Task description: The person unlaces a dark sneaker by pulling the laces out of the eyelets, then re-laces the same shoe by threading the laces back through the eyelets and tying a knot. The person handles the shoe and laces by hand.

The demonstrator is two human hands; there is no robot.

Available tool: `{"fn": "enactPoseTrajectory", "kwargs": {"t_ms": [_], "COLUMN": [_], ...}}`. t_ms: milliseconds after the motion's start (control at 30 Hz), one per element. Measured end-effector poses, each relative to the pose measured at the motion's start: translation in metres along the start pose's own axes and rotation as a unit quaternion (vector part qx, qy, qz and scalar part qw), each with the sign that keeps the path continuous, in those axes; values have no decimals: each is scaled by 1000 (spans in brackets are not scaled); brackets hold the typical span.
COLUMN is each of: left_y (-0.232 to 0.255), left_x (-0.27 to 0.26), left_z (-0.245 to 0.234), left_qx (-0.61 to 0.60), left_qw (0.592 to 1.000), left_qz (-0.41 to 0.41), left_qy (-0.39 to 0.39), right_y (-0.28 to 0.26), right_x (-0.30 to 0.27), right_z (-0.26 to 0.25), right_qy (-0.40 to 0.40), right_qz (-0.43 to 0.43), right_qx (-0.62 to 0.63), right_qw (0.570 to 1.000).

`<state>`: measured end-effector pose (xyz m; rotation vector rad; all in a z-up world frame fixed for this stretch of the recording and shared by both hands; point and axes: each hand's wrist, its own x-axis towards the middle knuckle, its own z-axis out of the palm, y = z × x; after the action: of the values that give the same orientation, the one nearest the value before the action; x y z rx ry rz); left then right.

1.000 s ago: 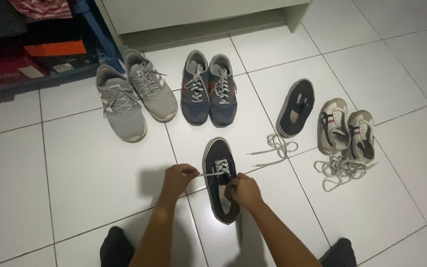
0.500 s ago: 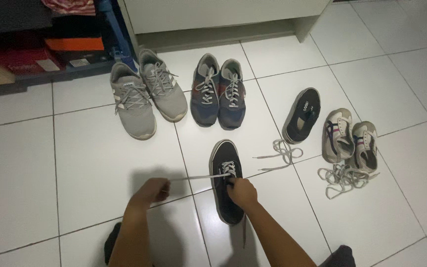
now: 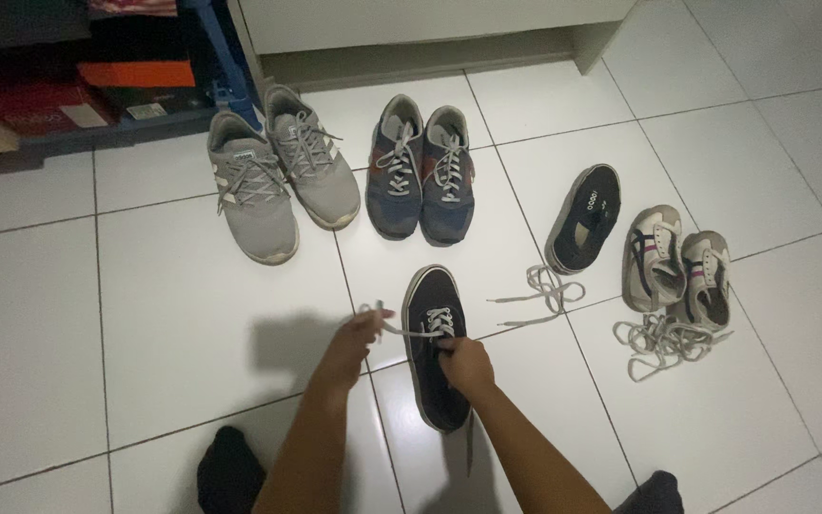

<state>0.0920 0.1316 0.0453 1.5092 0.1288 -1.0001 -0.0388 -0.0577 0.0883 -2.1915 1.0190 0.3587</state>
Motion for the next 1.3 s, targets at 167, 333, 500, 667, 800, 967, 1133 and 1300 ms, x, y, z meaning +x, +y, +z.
{"fn": "enactPoseTrajectory", "kwargs": {"t_ms": [167,333,500,667,800,967,1133,1300], "left_y": [-34,-49,-53,-58,-64,-79,-83,-74], "left_x": [29,37,32,36,39,53,63,57], "left_z": [36,58,70,78,78,81,87,87], "left_qx": [-107,-59,-105,-85,31,7,-37,-8], "left_qw": [988,993,988,993,995,991,992,995], "left_qz": [111,98,114,74,61,116,114,80], "left_qy": [10,16,17,43,72,73,41,54], "right_y": [8,22,31,21,16,18,16,11], "right_x": [0,10,15,11,8,9,10,7], "right_z": [7,18,20,14,11,12,10,1], "right_qy": [3,33,64,29,75,55,77,92], "right_qz": [-4,-82,-122,-24,-79,-77,-97,-134], "right_qx": [89,87,48,58,55,74,26,-18], "right_qw": [996,992,989,998,993,993,992,986]}}
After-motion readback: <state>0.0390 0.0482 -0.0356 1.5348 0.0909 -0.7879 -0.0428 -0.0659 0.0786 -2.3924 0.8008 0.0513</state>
